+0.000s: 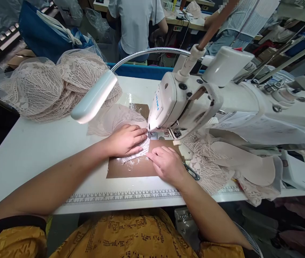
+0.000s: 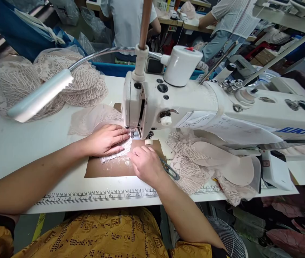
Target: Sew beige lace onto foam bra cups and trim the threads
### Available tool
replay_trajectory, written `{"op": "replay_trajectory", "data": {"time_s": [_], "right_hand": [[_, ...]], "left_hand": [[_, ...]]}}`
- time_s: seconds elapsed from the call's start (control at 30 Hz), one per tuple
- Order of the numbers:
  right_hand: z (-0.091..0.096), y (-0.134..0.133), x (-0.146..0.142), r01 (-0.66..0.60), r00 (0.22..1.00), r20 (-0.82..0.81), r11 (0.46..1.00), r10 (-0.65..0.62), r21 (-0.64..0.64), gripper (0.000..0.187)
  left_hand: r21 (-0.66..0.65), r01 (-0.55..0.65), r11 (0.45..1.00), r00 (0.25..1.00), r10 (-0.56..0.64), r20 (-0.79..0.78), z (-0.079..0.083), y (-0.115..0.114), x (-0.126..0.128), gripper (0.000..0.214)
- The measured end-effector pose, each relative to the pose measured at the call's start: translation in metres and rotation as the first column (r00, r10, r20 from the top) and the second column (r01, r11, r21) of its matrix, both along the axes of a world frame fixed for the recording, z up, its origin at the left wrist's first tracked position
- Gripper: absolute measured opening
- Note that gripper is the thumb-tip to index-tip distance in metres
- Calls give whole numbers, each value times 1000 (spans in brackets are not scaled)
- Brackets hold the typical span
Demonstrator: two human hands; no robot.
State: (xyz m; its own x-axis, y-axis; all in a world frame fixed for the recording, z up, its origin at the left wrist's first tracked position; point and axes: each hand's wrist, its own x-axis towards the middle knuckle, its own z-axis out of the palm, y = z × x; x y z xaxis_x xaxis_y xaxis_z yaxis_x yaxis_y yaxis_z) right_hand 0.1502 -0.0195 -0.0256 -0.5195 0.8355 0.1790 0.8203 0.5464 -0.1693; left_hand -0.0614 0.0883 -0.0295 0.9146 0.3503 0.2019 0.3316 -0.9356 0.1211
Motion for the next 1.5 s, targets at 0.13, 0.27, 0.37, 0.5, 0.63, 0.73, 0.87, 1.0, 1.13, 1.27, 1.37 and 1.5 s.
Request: {"op": "replay_trajectory", "data": {"time_s": [0.13, 0.27, 0.37, 0.5, 0.63, 0.73, 0.87, 1.0, 1.13, 1.27, 1.37, 1.5], "right_hand": [[-2, 0, 0, -5, 1000, -2, 1000, 5, 9, 28], [-3, 1, 1, -10, 1000, -16, 1000, 10, 15, 25], [-4, 2, 1, -3, 1000, -30, 1000, 4, 22, 25], [-4, 5, 1, 42, 999, -17, 998, -42, 35, 25], [-4, 8, -1, 118, 993, 30, 993, -118, 11, 27], [-3, 10, -3, 176, 982, 66, 984, -174, -17, 30], [-3, 14, -4, 220, 972, 91, 975, -217, -24, 37], [-4, 18, -5, 265, 959, 113, 964, -261, -28, 40], [-6, 19, -5, 291, 952, 106, 956, -288, -21, 44], [-7, 18, -2, 285, 957, 62, 958, -284, -4, 43], [-7, 17, -1, 268, 963, 23, 963, -268, -11, 42], [-5, 17, -1, 254, 967, -3, 967, -254, -32, 42]], "left_hand": [[-20, 80, 997, 996, -79, 29, 1, -2, -1, 40], [-39, 90, 995, 995, -88, 42, 2, -4, 0, 37], [-39, 71, 997, 997, -70, 28, 3, -4, 1, 37], [-20, 42, 999, 999, -42, 11, 4, -2, 2, 37], [-4, 28, 1000, 1000, -28, -1, 5, -2, 3, 37], [-17, 40, 999, 999, -40, 3, 6, -2, 2, 36], [-24, 66, 998, 998, -65, 20, 3, 0, 1, 34], [-32, 51, 998, 998, -50, 24, 0, 2, 2, 32], [-34, 6, 999, 1000, -5, 25, -1, 4, 2, 34], [-41, -16, 999, 999, 17, 28, -2, 6, 2, 38], [-47, -22, 999, 999, 23, 32, -2, 7, 2, 40], [-45, -32, 998, 999, 33, 28, -2, 6, 2, 38]]}}
